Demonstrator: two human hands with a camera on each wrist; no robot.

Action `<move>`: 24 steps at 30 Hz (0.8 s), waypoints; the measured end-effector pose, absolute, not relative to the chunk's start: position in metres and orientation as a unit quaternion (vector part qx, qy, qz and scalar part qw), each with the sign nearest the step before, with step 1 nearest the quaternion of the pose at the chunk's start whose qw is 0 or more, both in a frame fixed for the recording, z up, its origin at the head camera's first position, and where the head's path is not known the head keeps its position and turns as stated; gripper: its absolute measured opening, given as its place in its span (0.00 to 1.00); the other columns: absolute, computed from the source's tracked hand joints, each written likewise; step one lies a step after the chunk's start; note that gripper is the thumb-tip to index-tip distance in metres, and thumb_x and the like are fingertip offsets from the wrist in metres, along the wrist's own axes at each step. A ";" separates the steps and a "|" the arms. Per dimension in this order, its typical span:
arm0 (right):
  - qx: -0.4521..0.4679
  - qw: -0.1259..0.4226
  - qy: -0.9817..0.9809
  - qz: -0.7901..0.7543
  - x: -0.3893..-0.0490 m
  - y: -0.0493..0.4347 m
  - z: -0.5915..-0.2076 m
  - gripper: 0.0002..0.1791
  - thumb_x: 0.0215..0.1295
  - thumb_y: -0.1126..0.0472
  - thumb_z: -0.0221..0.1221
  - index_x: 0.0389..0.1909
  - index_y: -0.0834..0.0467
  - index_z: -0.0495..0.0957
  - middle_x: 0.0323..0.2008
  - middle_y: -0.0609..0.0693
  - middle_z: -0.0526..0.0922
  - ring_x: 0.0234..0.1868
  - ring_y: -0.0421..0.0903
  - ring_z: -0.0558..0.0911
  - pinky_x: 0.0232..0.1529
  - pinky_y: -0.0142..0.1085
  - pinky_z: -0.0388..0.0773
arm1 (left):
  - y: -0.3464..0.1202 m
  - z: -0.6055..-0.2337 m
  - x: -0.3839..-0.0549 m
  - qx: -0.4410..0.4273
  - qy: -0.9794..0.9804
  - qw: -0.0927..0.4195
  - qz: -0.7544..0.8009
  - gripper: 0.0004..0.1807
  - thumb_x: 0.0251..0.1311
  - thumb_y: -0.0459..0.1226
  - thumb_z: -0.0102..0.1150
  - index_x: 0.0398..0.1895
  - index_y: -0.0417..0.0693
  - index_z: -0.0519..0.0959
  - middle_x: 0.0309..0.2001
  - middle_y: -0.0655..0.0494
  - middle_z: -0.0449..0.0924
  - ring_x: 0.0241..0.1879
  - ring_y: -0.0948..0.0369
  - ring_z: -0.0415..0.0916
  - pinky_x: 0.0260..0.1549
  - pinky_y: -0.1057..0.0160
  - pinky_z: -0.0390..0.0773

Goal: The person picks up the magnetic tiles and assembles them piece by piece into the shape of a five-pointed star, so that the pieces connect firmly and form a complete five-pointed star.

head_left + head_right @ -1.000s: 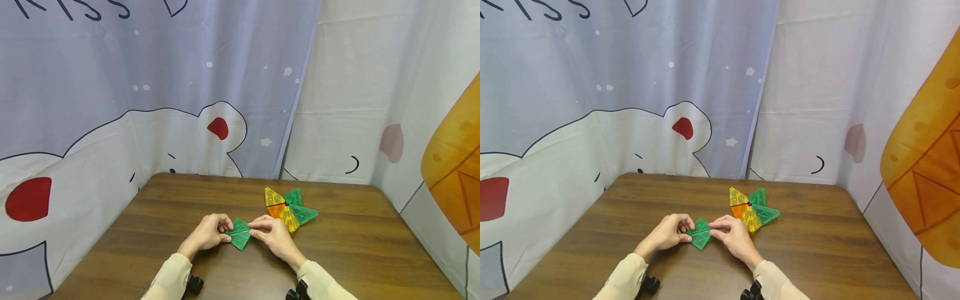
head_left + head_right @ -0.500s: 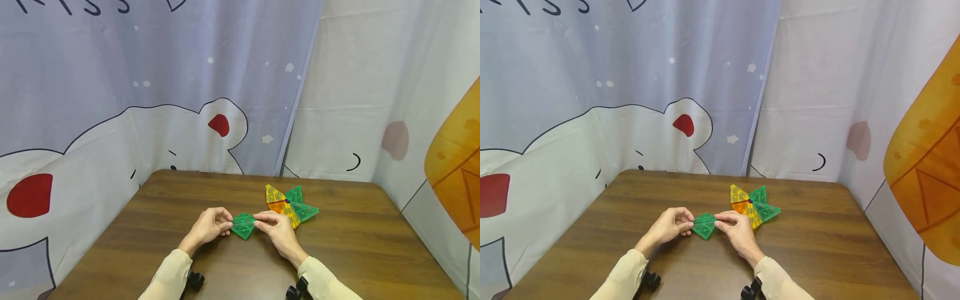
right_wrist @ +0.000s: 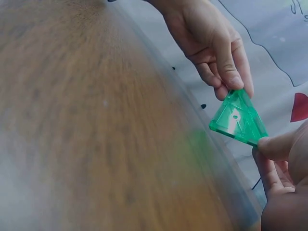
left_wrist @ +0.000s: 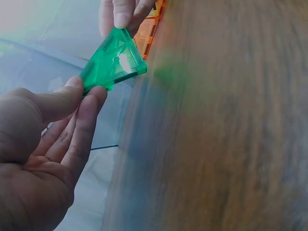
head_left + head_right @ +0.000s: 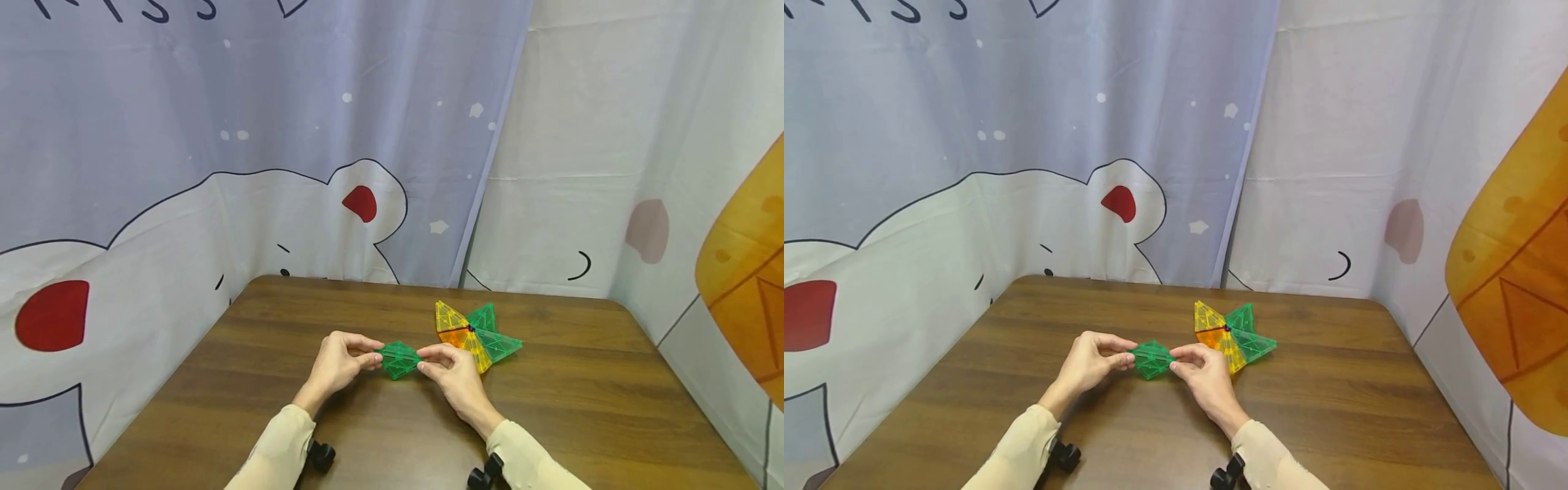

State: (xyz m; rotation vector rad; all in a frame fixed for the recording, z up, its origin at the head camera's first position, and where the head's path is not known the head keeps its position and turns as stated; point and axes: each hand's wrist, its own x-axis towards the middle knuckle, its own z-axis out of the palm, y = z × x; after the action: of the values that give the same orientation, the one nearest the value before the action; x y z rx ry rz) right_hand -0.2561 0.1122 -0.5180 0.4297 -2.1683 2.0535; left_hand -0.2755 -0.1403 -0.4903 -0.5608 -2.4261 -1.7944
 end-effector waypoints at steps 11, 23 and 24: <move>0.180 0.145 -0.827 0.513 -0.249 0.109 -0.495 0.20 0.58 0.61 0.71 0.51 0.45 0.82 0.48 0.54 0.80 0.43 0.46 0.85 0.46 0.34 0.81 | -0.142 -0.490 -0.276 -0.164 -0.793 0.034 -0.586 0.09 0.52 0.29 0.73 0.38 0.44 0.89 0.31 0.52 0.88 0.29 0.56 0.87 0.30 0.59 0.85; 0.095 0.270 -0.795 0.534 -0.271 0.195 -0.434 0.16 0.65 0.53 0.65 0.53 0.49 0.82 0.49 0.50 0.79 0.46 0.46 0.83 0.47 0.32 0.80 | -0.144 -0.495 -0.276 -0.147 -0.770 0.014 -0.621 0.11 0.51 0.27 0.72 0.39 0.40 0.87 0.33 0.45 0.87 0.32 0.51 0.87 0.32 0.56 0.85; 0.081 0.274 -0.798 0.531 -0.274 0.209 -0.434 0.16 0.66 0.52 0.65 0.53 0.50 0.82 0.50 0.50 0.80 0.47 0.46 0.82 0.47 0.30 0.79 | -0.144 -0.495 -0.276 -0.145 -0.769 0.013 -0.622 0.11 0.51 0.27 0.72 0.39 0.40 0.88 0.33 0.46 0.87 0.32 0.52 0.87 0.32 0.56 0.85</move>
State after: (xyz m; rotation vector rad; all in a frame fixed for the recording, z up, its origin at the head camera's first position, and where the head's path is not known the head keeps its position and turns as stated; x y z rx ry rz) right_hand -0.2743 0.2090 -0.4339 0.2187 -2.1470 1.4275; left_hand -0.2762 -0.1437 -0.4949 -0.4532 -2.3969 -1.9378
